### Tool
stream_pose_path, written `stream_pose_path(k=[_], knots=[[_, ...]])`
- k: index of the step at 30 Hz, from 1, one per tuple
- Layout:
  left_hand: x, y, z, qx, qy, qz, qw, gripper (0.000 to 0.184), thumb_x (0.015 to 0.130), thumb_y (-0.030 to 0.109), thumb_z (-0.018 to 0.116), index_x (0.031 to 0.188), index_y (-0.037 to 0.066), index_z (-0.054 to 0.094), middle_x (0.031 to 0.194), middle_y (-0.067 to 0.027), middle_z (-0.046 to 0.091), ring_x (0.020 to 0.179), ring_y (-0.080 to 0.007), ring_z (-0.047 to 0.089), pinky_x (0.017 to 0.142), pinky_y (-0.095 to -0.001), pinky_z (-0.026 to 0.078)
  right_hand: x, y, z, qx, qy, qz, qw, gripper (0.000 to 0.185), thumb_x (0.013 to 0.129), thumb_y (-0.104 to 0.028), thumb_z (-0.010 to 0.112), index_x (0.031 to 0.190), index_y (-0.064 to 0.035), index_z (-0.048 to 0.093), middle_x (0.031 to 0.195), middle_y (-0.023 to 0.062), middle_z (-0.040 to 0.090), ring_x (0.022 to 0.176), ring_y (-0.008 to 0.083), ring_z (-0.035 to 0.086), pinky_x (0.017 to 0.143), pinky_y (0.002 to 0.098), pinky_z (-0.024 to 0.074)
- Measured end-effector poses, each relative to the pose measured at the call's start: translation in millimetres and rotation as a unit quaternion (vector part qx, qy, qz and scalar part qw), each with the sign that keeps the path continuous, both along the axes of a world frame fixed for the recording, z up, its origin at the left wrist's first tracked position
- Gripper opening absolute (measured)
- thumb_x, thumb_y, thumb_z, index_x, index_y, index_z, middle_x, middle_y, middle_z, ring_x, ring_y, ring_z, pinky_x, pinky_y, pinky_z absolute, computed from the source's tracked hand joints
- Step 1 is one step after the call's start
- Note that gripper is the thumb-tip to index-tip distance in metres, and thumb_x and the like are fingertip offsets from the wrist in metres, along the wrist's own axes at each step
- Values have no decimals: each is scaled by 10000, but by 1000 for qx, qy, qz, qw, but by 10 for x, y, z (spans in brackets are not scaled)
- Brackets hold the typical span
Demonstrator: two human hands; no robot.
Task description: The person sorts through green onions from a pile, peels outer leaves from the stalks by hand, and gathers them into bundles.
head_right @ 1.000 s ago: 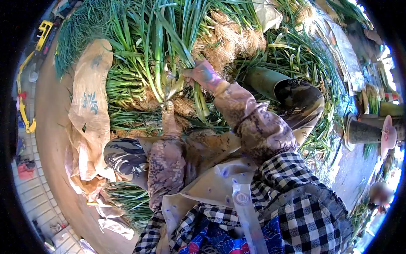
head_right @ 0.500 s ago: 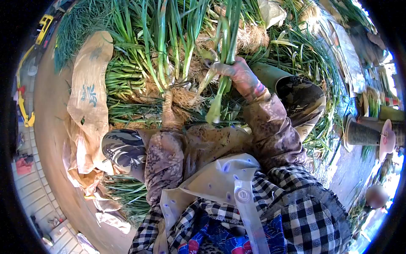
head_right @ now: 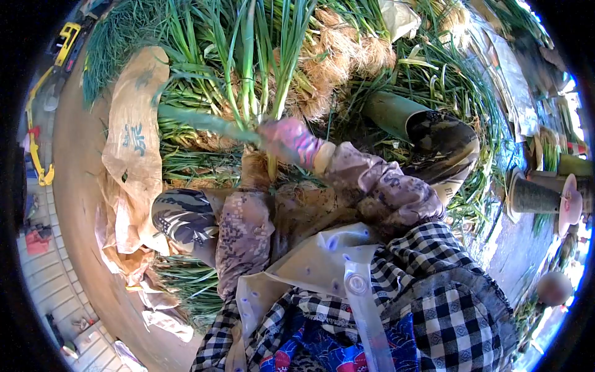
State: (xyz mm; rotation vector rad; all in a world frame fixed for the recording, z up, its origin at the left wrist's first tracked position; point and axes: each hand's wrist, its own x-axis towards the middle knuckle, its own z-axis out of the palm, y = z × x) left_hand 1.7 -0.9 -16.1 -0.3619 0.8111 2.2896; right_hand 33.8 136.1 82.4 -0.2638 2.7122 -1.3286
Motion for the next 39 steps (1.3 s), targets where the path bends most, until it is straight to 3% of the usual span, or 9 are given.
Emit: stream_pose_path(k=[1, 5, 11, 17, 20, 22, 25, 31, 39], knots=[[-3, -21, 21, 2, -8, 1, 1000, 260, 832, 57, 529, 1081, -16, 508, 931, -108, 600, 761, -214, 610, 626, -276, 521, 57, -122, 194, 254, 78, 96, 959, 261, 814, -152, 541, 1032, -11, 568, 830, 101, 605, 589, 199, 586, 579, 337, 496], [-76, -85, -34, -34, 13, -3, 999, 237, 828, 49, 509, 1049, -36, 519, 914, -131, 601, 777, -232, 612, 648, -307, 527, 225, -12, 312, -104, 91, 153, 978, 275, 841, -140, 468, 1071, -12, 548, 1078, 150, 564, 734, 278, 623, 676, 391, 502], [-105, -26, 51, -39, 18, -14, 999, 251, 822, 84, 508, 1004, -88, 524, 893, -192, 595, 791, -288, 609, 687, -410, 525, 451, 1748, 1093, -227, 121, -196, 946, 278, 786, -224, 617, 970, -16, 605, 805, 47, 609, 643, 139, 570, 573, 241, 464], [-42, 52, 174, 20, 11, -29, 999, 484, 838, 278, 560, 1199, -10, 415, 1079, -198, 537, 1008, -339, 525, 865, -482, 437, 1648, 3746, 1503, 275, 74, -555, 781, 372, 766, -402, 608, 889, -54, 650, 679, 100, 620, 541, 173, 555, 502, 305, 420], [24, 163, 419, -18, 38, -41, 998, 471, 850, 300, 545, 1201, 8, 427, 1061, -182, 554, 951, -285, 556, 818, -410, 472, 2249, 4136, 1278, 558, -54, -555, 615, 568, 697, -373, 668, 1134, -45, 511, 903, 186, 625, 879, 343, 589, 769, 421, 444], [19, 223, 363, -62, 36, -68, 995, 412, 860, 265, 537, 1137, -34, 477, 962, -158, 601, 827, -218, 592, 705, -331, 511, 2256, 4096, 1030, 597, 45, -504, 623, 661, 700, -320, 678, 1234, -30, 419, 948, 169, 625, 904, 339, 585, 818, 398, 443], [78, 236, 547, -121, 63, -74, 988, 336, 864, 227, 531, 1044, -57, 540, 879, -149, 625, 719, -178, 602, 612, -291, 512, 1627, 3211, 956, 127, 34, -448, 884, 581, 736, -208, 669, 1239, -36, 434, 968, 124, 632, 863, 219, 612, 780, 315, 475], [89, 148, 80, -100, 253, -12, 962, 185, 800, 28, 603, 975, 4, 550, 814, -32, 590, 664, -101, 558, 539, -228, 471, 80, 1469, 744, -56, 46, -184, 980, 467, 801, -222, 623, 1205, -43, 472, 976, 111, 589, 787, 116, 587, 635, 199, 493], [286, 351, 370, -119, 290, 45, 948, 313, 798, -37, 574, 1102, 21, 527, 923, -36, 590, 728, -89, 539, 611, -219, 453, -1274, 508, -41, 469, 16, -222, 855, 487, 881, -110, 372, 1306, 73, 223, 993, 195, 578, 670, 229, 620, 497, 315, 511]])
